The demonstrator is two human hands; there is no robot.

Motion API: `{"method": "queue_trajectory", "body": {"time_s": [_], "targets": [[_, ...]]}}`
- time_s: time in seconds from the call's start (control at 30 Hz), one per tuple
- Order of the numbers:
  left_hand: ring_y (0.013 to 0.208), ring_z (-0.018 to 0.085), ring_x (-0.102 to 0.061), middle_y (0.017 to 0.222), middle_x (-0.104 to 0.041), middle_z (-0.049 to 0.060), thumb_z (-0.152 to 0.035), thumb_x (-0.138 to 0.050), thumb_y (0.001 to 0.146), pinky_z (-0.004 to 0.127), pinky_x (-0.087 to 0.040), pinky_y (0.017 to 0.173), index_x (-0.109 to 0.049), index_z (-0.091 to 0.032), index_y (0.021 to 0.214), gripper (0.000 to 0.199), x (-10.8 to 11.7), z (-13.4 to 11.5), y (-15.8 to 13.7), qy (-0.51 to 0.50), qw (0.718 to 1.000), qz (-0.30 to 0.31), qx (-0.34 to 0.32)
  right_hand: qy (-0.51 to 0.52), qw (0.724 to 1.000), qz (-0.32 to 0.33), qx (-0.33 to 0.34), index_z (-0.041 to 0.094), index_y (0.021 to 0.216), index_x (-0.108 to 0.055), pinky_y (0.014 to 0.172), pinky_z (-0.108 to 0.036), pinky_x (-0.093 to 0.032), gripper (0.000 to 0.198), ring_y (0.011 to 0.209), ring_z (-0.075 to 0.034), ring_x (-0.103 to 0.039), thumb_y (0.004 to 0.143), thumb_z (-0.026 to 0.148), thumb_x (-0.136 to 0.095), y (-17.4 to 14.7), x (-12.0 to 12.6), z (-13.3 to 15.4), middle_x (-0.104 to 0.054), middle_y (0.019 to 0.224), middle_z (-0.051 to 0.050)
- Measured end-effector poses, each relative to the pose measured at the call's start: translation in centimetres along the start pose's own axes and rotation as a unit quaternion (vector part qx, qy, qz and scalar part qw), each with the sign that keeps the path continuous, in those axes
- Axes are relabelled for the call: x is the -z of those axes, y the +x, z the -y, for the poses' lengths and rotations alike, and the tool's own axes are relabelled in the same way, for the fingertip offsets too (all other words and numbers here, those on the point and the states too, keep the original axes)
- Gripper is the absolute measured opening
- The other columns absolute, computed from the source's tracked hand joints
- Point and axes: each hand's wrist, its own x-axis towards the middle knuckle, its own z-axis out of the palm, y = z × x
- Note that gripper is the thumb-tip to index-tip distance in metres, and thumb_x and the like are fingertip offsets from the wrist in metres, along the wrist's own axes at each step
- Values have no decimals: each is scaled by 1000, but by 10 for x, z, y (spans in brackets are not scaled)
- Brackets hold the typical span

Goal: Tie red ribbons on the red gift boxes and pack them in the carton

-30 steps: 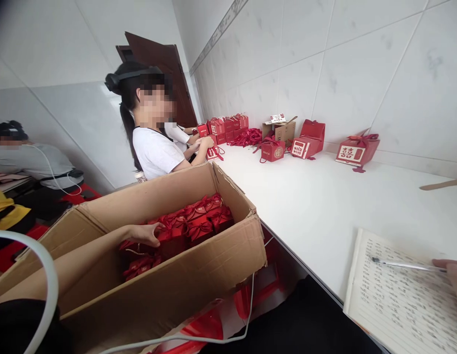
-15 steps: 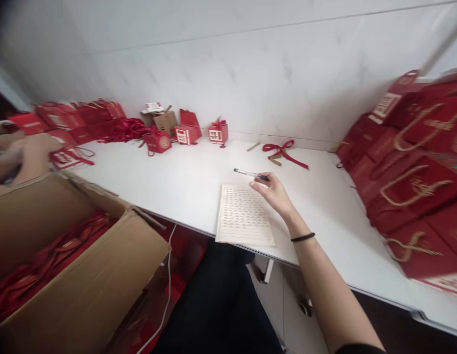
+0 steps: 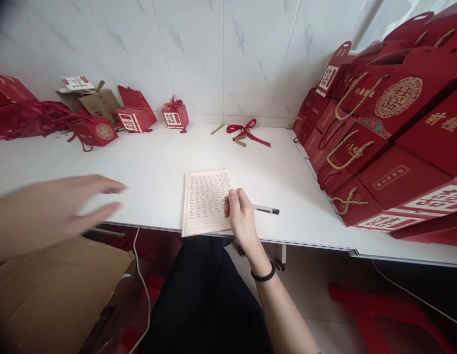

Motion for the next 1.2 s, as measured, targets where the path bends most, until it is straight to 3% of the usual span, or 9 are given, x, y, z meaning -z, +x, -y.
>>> {"method": "queue_trajectory", "body": {"time_s": [0.1,0.13,0.23,0.4,0.53,0.73,1.0,1.2], "targets": [[92,24,-59,108,-61,9,-28,-45,88,41,-45,81,-58,-14,106,27,-18,-40,46,36,984,69,-161,-30,999,31,-14,20,73,-43,49,-22,-35,25,52,-11,-44,92,36,-44,-5,-1,-1,-50,57,4],[96,25,-58,110,-60,10,-27,-47,86,41,-44,83,-58,-14,106,26,-26,-50,59,34,978,64,-197,-40,999,34,-12,20,73,-43,50,-22,-36,24,53,-12,-45,92,35,-45,-6,0,-1,-51,58,4],[102,25,-56,115,-57,11,-27,-54,83,37,-44,84,-58,-15,109,29,-49,-63,86,-5,967,52,-248,-67,997,25,-11,20,70,-43,51,-23,-38,26,54,-12,-47,90,36,-51,-8,3,-2,-52,59,3],[102,22,-56,123,-54,10,-33,-55,83,30,-45,80,-56,-18,115,35,-66,-47,94,-101,956,118,-250,-79,996,-13,-25,20,75,-45,52,-22,-40,24,54,-12,-50,85,35,-61,-8,1,0,-54,60,4],[107,22,-54,128,-51,6,-34,-61,77,28,-45,80,-54,-24,119,45,-70,-37,96,-154,948,147,-236,-131,990,-35,-38,19,67,-44,47,-20,-36,30,50,-10,-45,82,35,-64,-10,0,2,-49,55,4],[108,21,-53,122,-55,1,-37,-58,76,29,-43,85,-56,-28,116,40,-79,-36,92,-192,946,105,-238,-196,979,-62,16,18,55,-35,39,-18,-25,39,43,-7,-28,82,27,-60,-12,3,6,-32,49,6],[99,22,-55,111,-60,1,-32,-53,76,31,-45,81,-60,-26,104,30,-69,-41,92,-197,945,108,-237,-260,965,-30,10,18,53,-33,38,-19,-25,37,42,-7,-29,81,22,-57,-10,4,8,-36,47,6],[98,22,-54,106,-61,2,-34,-49,78,33,-44,84,-61,-26,101,27,-76,-42,89,-212,949,80,-219,-234,971,-44,13,18,55,-35,38,-19,-26,36,42,-7,-30,82,17,-59,-14,4,17,-35,49,6]]}}
